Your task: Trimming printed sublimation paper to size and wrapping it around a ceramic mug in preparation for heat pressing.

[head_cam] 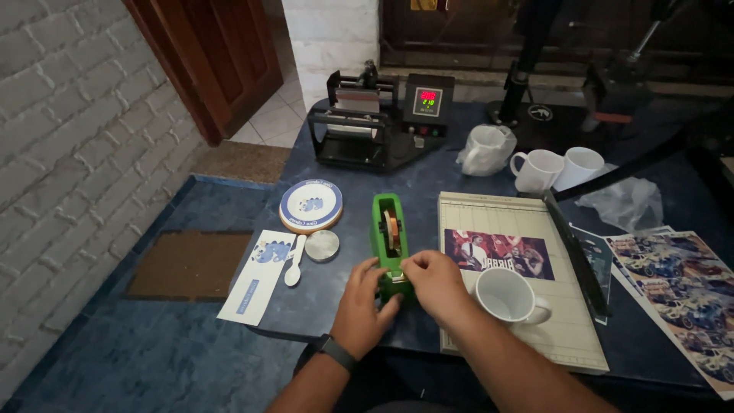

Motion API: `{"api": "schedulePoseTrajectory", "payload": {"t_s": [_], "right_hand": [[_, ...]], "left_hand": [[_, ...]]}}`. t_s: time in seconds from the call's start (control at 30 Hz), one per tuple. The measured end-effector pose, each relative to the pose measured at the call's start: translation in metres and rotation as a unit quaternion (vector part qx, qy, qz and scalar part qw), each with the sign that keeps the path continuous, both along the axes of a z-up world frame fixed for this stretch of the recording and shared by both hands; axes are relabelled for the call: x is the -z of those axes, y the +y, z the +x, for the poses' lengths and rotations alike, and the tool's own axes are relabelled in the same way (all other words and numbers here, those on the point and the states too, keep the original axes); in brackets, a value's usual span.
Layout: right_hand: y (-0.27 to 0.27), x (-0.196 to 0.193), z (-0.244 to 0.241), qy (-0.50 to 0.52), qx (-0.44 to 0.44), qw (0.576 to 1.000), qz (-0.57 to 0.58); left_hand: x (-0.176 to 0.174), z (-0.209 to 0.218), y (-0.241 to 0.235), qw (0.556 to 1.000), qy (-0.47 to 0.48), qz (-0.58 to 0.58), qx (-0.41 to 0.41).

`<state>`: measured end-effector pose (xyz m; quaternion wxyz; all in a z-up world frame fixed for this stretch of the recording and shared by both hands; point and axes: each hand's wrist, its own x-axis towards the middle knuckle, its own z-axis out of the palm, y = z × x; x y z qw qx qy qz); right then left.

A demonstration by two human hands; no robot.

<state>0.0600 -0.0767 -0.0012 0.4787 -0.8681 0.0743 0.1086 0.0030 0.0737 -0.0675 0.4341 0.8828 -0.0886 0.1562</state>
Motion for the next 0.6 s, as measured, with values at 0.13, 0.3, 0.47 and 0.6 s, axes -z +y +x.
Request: {"api": "schedulePoseTrajectory", "payload": {"t_s": [0.13, 0.3, 0.47, 0.6], "right_hand": [[0.003, 0.003, -0.002, -0.032, 0.011, 0.998, 0.06], [0.005, -0.025, -0.02, -0.023, 0.032, 0.997, 0.068], [0.003, -0.024, -0.039, 0.021, 0.062, 0.995, 0.079], [-0.001, -0.007, -0.045, 0.012, 0.097, 0.989, 0.107]], "left_hand": [[0.009, 0.007, -0.001, 1.0, -0.019, 0.021, -0.012], [0.006, 0.009, -0.003, 0.999, -0.01, 0.033, -0.009], [0.009, 0.008, -0.002, 0.999, -0.029, 0.036, -0.006], [0.01, 0.007, -0.003, 0.998, -0.04, 0.044, -0.01]]}}
